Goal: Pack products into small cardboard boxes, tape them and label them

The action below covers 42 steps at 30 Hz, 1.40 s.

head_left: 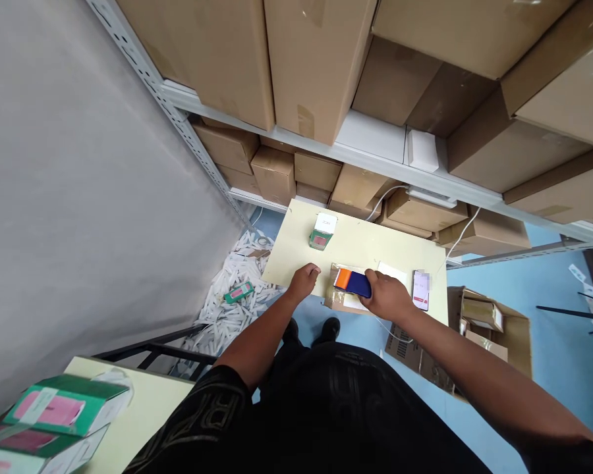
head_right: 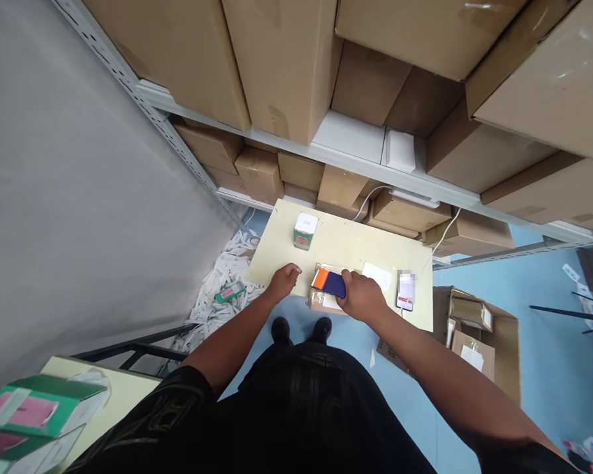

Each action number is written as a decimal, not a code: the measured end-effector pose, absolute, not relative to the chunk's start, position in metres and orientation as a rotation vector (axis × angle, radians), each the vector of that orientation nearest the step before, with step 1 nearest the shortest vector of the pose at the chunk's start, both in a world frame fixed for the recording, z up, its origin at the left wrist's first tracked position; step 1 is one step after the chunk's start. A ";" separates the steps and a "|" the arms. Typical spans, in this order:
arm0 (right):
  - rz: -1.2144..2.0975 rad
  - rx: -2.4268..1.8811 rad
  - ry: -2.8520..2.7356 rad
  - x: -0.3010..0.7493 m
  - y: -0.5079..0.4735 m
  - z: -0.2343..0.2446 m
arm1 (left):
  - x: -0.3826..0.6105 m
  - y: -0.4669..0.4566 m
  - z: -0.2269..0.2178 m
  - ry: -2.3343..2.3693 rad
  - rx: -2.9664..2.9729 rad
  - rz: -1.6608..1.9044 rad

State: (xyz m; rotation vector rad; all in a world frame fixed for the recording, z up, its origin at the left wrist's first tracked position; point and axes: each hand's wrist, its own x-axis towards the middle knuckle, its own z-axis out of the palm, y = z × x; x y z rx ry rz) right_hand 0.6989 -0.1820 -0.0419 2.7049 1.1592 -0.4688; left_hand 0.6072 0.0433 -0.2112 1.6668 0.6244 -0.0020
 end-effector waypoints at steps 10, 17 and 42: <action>-0.358 2.785 1.432 0.706 -0.219 -0.059 | 0.571 -0.012 -0.222 0.696 1.396 0.025; -0.449 2.634 1.338 0.693 -0.218 -0.044 | 0.580 -0.028 -0.222 0.764 1.422 0.004; -0.404 2.683 1.315 0.679 -0.234 -0.054 | 0.571 -0.019 -0.203 -0.272 2.253 -0.039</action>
